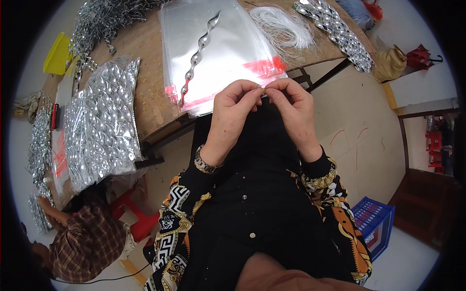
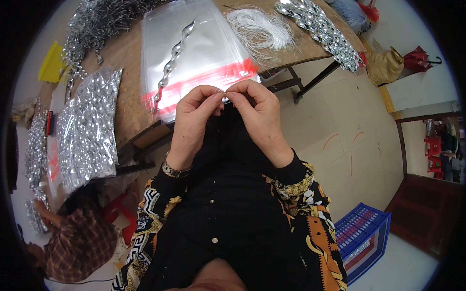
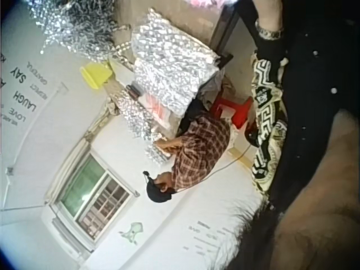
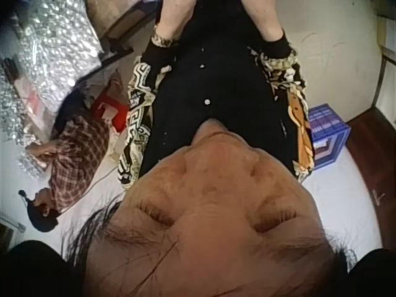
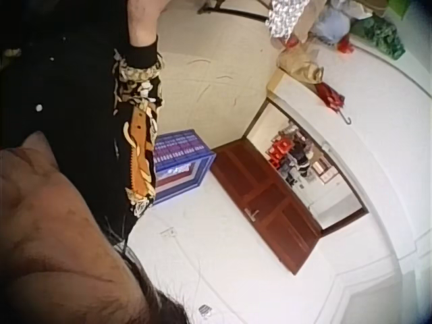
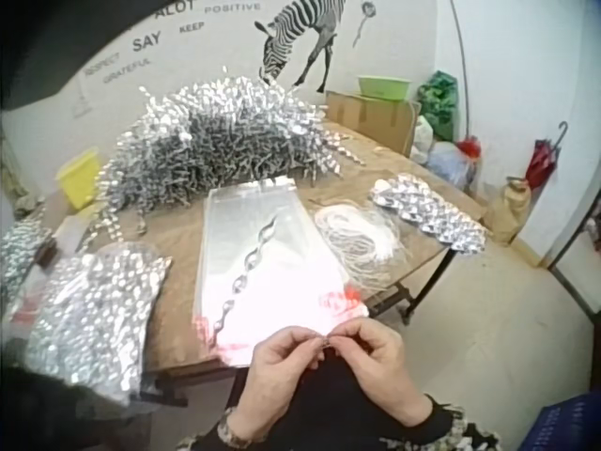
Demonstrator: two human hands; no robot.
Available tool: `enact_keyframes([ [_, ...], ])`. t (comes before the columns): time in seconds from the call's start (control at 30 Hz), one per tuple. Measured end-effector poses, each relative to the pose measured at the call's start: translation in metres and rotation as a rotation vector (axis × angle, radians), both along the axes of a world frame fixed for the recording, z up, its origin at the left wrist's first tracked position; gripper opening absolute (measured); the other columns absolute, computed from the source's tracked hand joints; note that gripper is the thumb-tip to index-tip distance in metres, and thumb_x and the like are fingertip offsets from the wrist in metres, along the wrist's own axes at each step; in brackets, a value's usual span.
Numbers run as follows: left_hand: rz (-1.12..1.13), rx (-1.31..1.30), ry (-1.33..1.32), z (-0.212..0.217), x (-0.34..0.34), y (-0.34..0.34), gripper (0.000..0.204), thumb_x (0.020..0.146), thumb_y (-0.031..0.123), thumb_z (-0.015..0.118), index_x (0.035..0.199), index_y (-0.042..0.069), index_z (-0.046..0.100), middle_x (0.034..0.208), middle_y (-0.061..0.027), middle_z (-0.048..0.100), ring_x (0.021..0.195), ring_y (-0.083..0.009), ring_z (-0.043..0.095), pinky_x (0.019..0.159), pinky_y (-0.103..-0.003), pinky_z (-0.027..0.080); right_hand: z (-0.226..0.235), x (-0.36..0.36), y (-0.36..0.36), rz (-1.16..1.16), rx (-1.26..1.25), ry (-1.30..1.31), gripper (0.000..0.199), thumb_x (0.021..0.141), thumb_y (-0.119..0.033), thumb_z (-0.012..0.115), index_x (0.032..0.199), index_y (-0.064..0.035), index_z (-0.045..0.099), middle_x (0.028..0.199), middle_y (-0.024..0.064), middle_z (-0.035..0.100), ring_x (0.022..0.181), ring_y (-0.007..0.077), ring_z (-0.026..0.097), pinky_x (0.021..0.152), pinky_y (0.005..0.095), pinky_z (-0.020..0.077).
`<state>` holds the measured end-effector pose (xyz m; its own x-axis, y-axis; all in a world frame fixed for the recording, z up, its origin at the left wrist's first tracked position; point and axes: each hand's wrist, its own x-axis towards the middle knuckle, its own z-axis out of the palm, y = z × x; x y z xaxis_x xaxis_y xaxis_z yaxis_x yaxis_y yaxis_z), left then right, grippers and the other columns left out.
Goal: The person is packaging silver tinsel garlands and wire into clear plastic bags.
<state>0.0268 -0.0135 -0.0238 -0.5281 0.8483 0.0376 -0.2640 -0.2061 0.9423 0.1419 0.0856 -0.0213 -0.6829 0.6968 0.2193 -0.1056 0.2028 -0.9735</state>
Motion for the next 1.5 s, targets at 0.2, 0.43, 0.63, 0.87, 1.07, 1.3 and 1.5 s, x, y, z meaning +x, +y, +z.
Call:
enact_keyframes([
  [0.2,0.044,-0.017,0.099,-0.001,0.002,0.000,0.011,0.089,0.009,0.060,0.092,-0.001,0.063,0.075,-0.0003,0.059,0.069,-0.0052,0.052,0.063,-0.019,0.042,-0.002,0.001,0.002,-0.026,0.111,-0.038,0.006,0.088,-0.003,0.061,0.092,0.0016,0.063,0.084,-0.0006,0.062,0.075,0.0049,0.053,0.068,0.0186,0.0428],
  [0.43,0.101,-0.054,0.312,0.000,0.003,0.000,0.008,0.086,0.005,0.060,0.088,-0.003,0.061,0.074,-0.0014,0.059,0.069,-0.0074,0.053,0.064,-0.021,0.043,0.006,0.002,0.001,-0.081,0.318,-0.090,0.007,0.085,-0.003,0.063,0.090,0.0020,0.063,0.082,0.0020,0.063,0.076,0.0081,0.056,0.069,0.0217,0.0445],
  [0.63,0.100,-0.061,0.302,-0.003,0.003,0.000,0.008,0.086,0.005,0.060,0.088,-0.002,0.062,0.074,-0.0014,0.059,0.068,-0.0075,0.053,0.063,-0.021,0.043,0.008,0.000,-0.002,-0.092,0.315,-0.080,0.006,0.084,-0.002,0.062,0.088,0.0021,0.062,0.081,0.0022,0.062,0.075,0.0088,0.056,0.069,0.0226,0.0450],
  [0.87,0.050,-0.031,0.159,-0.002,0.002,0.001,0.010,0.088,0.007,0.059,0.090,-0.001,0.063,0.072,-0.0002,0.058,0.067,-0.0057,0.052,0.061,-0.019,0.042,0.005,0.002,0.001,-0.038,0.050,-0.064,0.005,0.087,-0.004,0.061,0.089,0.0003,0.062,0.081,-0.0017,0.061,0.072,0.0043,0.053,0.065,0.0181,0.0419],
  [1.07,0.016,-0.026,0.076,-0.002,0.000,0.001,0.011,0.089,0.009,0.059,0.091,-0.001,0.063,0.073,0.0000,0.059,0.066,-0.0057,0.052,0.061,-0.019,0.042,0.002,0.001,0.003,-0.004,-0.058,-0.017,0.006,0.089,-0.006,0.060,0.090,-0.0006,0.061,0.080,-0.0020,0.060,0.071,0.0035,0.053,0.064,0.0172,0.0413],
  [1.3,-0.028,-0.052,0.068,-0.001,0.000,-0.001,0.011,0.090,0.010,0.059,0.093,0.000,0.063,0.075,0.0003,0.059,0.067,-0.0054,0.052,0.061,-0.019,0.041,0.003,0.002,0.006,0.022,-0.101,0.043,0.007,0.090,-0.006,0.059,0.091,-0.0003,0.061,0.084,-0.0002,0.060,0.075,0.0047,0.053,0.068,0.0185,0.0429],
  [1.5,-0.051,-0.080,0.071,-0.002,0.000,-0.001,0.011,0.090,0.010,0.058,0.094,0.001,0.063,0.075,0.0009,0.058,0.067,-0.0050,0.051,0.062,-0.018,0.040,-0.002,0.002,0.011,0.061,-0.256,0.133,0.006,0.091,-0.006,0.056,0.094,-0.0014,0.059,0.087,0.0012,0.060,0.074,0.0056,0.053,0.070,0.0196,0.0435],
])
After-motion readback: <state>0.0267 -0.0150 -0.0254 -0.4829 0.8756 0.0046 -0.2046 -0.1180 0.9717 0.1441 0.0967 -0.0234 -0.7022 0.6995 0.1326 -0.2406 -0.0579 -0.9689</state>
